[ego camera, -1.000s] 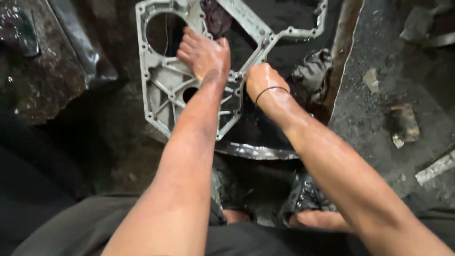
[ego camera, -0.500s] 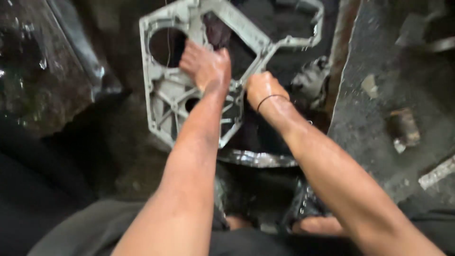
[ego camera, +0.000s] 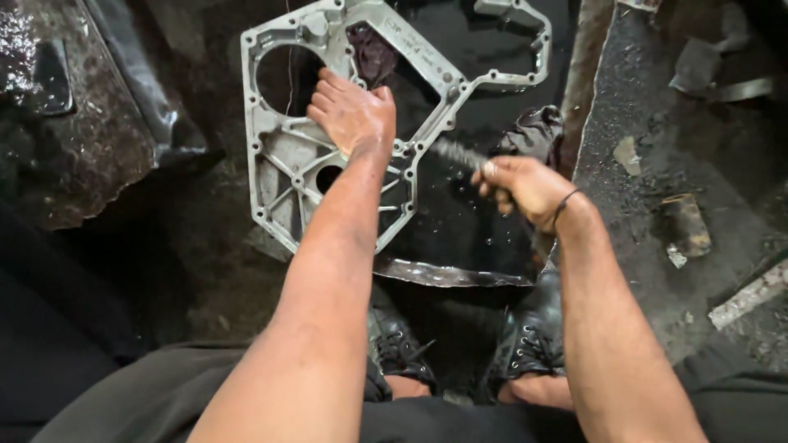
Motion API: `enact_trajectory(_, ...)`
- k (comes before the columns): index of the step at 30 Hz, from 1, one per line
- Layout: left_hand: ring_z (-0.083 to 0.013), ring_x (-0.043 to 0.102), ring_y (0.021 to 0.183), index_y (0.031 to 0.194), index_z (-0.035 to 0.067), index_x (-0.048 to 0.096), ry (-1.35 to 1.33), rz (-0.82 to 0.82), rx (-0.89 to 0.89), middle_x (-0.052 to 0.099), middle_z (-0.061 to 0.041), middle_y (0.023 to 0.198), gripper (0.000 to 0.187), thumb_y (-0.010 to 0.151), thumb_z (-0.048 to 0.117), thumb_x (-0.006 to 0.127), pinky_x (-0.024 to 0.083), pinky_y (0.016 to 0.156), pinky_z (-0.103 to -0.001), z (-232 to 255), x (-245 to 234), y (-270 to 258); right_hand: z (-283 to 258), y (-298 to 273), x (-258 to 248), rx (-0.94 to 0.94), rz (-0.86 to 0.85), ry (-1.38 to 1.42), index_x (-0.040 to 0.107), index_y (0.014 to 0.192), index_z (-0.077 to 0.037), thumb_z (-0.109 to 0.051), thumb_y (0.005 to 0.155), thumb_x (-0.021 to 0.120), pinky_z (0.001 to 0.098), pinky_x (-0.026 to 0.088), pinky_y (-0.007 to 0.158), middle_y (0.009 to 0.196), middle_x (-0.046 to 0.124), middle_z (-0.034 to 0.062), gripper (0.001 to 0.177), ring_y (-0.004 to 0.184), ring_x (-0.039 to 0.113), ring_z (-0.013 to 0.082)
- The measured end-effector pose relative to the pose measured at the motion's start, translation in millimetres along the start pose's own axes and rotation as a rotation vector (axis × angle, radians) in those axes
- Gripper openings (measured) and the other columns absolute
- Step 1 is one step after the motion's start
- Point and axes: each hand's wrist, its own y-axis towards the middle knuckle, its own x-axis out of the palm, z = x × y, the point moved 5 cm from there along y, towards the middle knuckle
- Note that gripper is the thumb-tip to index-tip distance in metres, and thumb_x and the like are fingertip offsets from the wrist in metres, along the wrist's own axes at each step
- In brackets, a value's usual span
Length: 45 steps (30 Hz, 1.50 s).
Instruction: The recorder is cleaning an engine casing and scraping residue from its surfaces and grooves in a workshop.
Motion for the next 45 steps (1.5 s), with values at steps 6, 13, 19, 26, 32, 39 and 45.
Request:
enact_trajectory(6,-0.0294,0.053,0.108,0.138,-0.007,0.042,-0.006,0.049,0.011,0.058,-0.014,0.118,0.09,0.076,0.054,0.065,0.037,0.1,-0.045,-1,3,2,32,12,14,0.038,-0.25,-0.918,0.071,0.121,-0.006,-0.038,0.098,0.066,0.0369,0.051,0.091,0.111,0.074,0.0095,0.04,0.097,0.067,0.0188)
enact_trajectory(13,-0.0304,0.053,0.108,0.139,-0.008,0.04,-0.041,0.072,0.01,0.057,-0.015,0.119,0.092,0.075,0.052,0.065,0.037,0.102,-0.045,-3,5,3,-29,12,-19,-0.319,0.784,-1.061,0.068,0.129,-0.009,-0.034,0.075,0.088,0.0547,0.047,0.102,0.137,0.053,0.0316,0.062,0.121,0.053,0.0506)
enact_trajectory(19,-0.0308,0.053,0.108,0.139,-0.007,0.04,-0.05,0.065,-0.012,0.057,-0.015,0.118,0.091,0.074,0.051,0.066,0.036,0.102,-0.046,-2,7,2,8,34,-25,-0.171,0.626,-1.181,0.059,0.144,-0.021,-0.022,0.074,0.088,0.0509,0.043,0.114,0.157,0.038,0.0188,0.076,0.135,0.041,0.0491)
enact_trajectory(26,-0.03,0.053,0.106,0.139,-0.007,0.04,-0.063,0.08,-0.025,0.057,-0.015,0.115,0.091,0.073,0.049,0.067,0.038,0.1,-0.046,0,0,3,4,60,-40,-0.455,0.527,-1.078,0.068,0.133,-0.007,-0.016,0.077,0.085,0.049,0.052,0.1,0.123,0.066,0.0267,0.06,0.114,0.061,0.0436)
enact_trajectory(32,-0.0291,0.055,0.104,0.136,-0.005,0.043,-0.053,0.15,-0.028,0.058,-0.013,0.11,0.086,0.071,0.046,0.066,0.04,0.099,-0.045,-1,11,3,-93,10,51,-0.534,0.263,-0.445,0.064,0.128,0.0,-0.022,0.085,0.087,0.0388,0.057,0.096,0.118,0.072,0.0172,0.053,0.107,0.07,0.023)
enact_trajectory(39,-0.0298,0.056,0.101,0.135,-0.007,0.043,-0.048,0.143,-0.004,0.058,-0.013,0.109,0.09,0.07,0.05,0.065,0.041,0.096,-0.045,-3,7,5,-46,46,126,-0.844,0.796,-0.852,0.056,0.138,-0.009,-0.013,0.088,0.087,0.0506,0.044,0.113,0.153,0.04,0.0229,0.059,0.145,0.042,0.0461)
enact_trajectory(45,-0.0288,0.056,0.101,0.137,-0.008,0.044,-0.049,0.171,0.014,0.059,-0.013,0.109,0.089,0.072,0.049,0.064,0.041,0.096,-0.044,-2,6,4,-52,64,94,-0.838,0.783,-0.703,0.056,0.131,-0.007,0.001,0.076,0.077,0.0435,0.051,0.112,0.136,0.053,0.0176,0.06,0.131,0.057,0.0403)
